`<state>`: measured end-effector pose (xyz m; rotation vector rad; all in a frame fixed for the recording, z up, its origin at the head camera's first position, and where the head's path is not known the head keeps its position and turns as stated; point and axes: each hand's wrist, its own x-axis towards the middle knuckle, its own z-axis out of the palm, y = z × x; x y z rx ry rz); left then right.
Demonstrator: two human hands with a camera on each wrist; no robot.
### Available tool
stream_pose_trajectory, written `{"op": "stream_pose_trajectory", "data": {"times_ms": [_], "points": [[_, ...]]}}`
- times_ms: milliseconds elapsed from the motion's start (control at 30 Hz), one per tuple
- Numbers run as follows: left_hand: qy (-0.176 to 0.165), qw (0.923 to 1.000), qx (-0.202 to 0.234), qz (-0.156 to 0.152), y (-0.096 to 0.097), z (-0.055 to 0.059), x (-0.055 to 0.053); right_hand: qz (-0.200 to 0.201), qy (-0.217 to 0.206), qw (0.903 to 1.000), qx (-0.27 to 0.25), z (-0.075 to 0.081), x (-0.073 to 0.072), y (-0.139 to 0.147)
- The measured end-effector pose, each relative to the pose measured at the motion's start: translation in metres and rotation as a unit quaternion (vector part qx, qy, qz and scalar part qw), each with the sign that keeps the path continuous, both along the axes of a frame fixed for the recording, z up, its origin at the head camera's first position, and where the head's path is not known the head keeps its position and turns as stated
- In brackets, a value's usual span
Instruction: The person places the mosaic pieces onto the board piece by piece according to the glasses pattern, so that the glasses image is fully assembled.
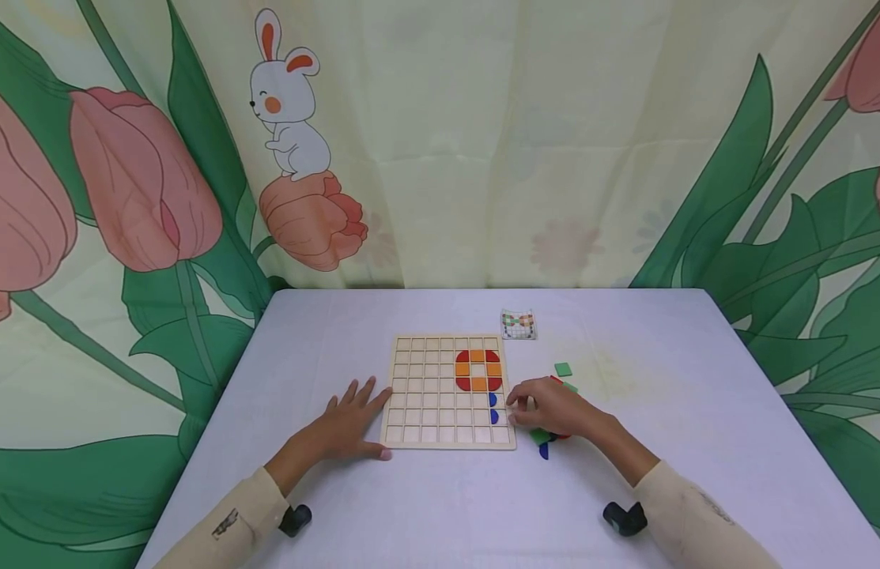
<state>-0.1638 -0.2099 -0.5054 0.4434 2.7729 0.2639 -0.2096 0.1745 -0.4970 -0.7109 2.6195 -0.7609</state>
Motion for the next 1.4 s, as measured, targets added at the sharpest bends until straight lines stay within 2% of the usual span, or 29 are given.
{"op": "stream_pose_trajectory", "data": {"times_ms": [300, 533, 867, 1100, 1400], "points": [[-0.003, 0.9999, -0.009, 0.004, 0.001, -0.001, -0.001, -0.021, 0.003, 0.9998, -0.002, -0.006, 0.021, 0.031], [0.0, 1.0, -0.004, 0.002, 0.001, -0.001, -0.001, -0.008, 0.012, 0.9999, 0.002, -0.007, 0.032, 0.041], [-0.001, 0.9999, -0.011, 0.0, 0.0, -0.002, -0.002, 0.015, 0.052, 0.9974, 0.048, -0.008, 0.035, 0.043], [0.0, 0.9998, -0.018, -0.001, 0.0, -0.003, -0.003, 0.023, 0.063, 0.9972, 0.035, -0.009, 0.036, 0.046], [0.003, 0.9999, -0.014, 0.0, 0.001, -0.003, -0.002, 0.029, 0.077, 0.9955, 0.047, -0.008, 0.033, 0.045]]}}
